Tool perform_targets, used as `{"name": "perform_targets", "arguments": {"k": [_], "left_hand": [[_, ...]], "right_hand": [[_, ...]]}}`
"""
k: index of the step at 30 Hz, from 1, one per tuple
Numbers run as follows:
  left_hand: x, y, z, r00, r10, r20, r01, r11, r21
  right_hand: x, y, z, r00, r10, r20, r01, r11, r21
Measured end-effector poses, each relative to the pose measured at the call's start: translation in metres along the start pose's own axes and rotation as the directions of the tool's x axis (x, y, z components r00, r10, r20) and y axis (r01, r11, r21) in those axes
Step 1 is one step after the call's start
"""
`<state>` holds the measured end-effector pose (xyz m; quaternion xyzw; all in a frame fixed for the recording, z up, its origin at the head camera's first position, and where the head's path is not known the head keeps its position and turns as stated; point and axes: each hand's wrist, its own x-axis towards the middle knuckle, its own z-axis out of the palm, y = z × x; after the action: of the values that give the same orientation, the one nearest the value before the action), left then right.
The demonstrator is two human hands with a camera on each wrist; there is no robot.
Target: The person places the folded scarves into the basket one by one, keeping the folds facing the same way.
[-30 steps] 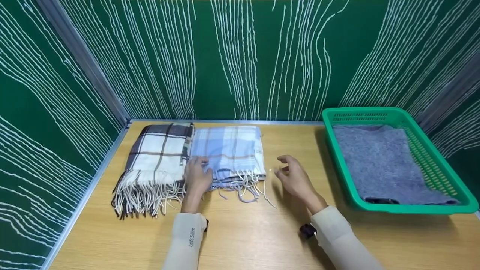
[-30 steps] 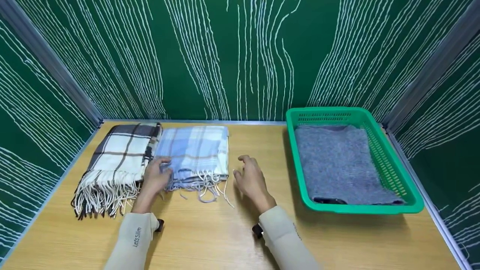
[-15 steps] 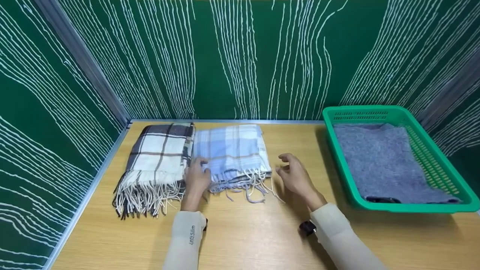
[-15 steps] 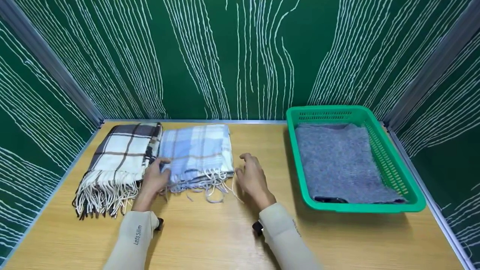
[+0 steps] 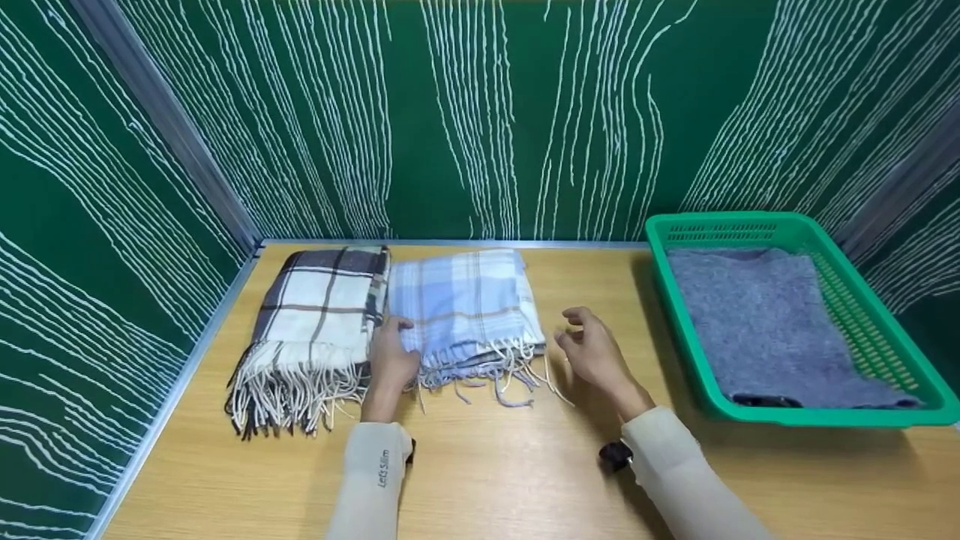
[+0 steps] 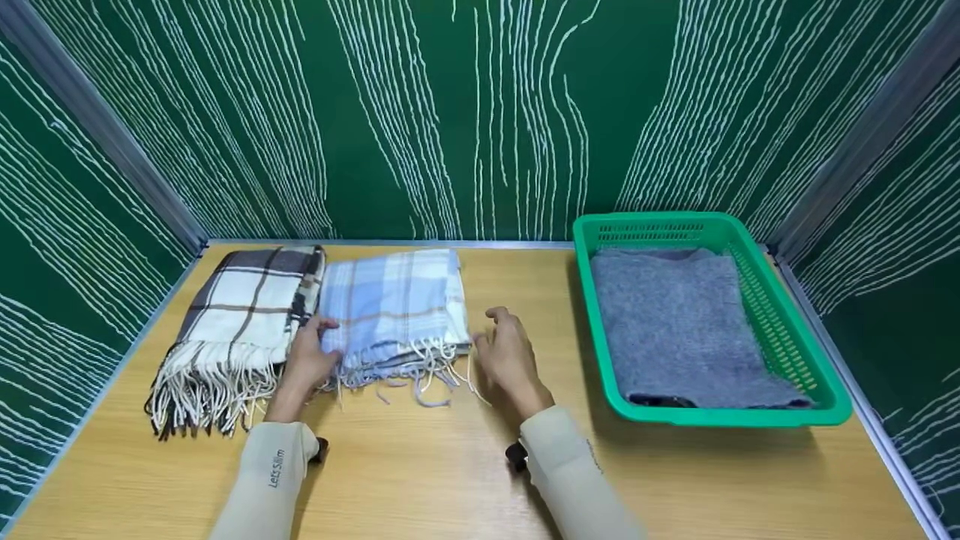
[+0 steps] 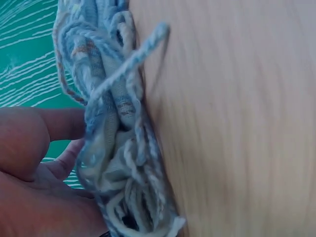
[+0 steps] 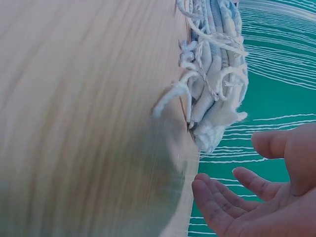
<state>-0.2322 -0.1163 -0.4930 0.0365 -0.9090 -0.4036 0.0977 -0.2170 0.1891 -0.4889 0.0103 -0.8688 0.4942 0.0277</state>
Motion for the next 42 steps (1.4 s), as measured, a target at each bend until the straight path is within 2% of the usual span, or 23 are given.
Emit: {"name": "perform_targets", "arguments": {"k": [6,14,24,30,36,42], "left_hand": [[-0.003,-0.003,-0.001,1.0,-0.009,0.01,0.009,1.0,-0.014],[-0.004,-0.002,-0.004,0.996,-0.038,0.082,0.042,0.998,-0.046],[-0.007,-0.003,-0.007,0.989,0.024,0.143,-0.021,1.0,-0.022],[-0.01,-0.001,-0.009,0.979,0.013,0.206,-0.004,0.999,-0.044],[-0.012,0.0,-0.009,0.977,0.043,0.208,-0.031,0.998,-0.057],[-0.012,0.001,-0.01,0.974,0.044,0.221,-0.029,0.997,-0.069]], "right_hand": [[0.0,0.0,-0.001,1.0,0.014,0.027,-0.015,1.0,0.01],[0.001,0.001,0.002,0.999,0.022,0.034,-0.023,0.999,0.033],[0.002,0.001,0.007,0.999,0.041,0.026,-0.042,0.998,0.047],[0.001,-0.001,0.008,0.997,0.076,0.035,-0.077,0.995,0.057],[0.001,-0.004,0.01,0.989,0.134,0.064,-0.139,0.987,0.08],[0.003,-0.005,0.013,0.981,0.168,0.099,-0.179,0.977,0.115]]}}
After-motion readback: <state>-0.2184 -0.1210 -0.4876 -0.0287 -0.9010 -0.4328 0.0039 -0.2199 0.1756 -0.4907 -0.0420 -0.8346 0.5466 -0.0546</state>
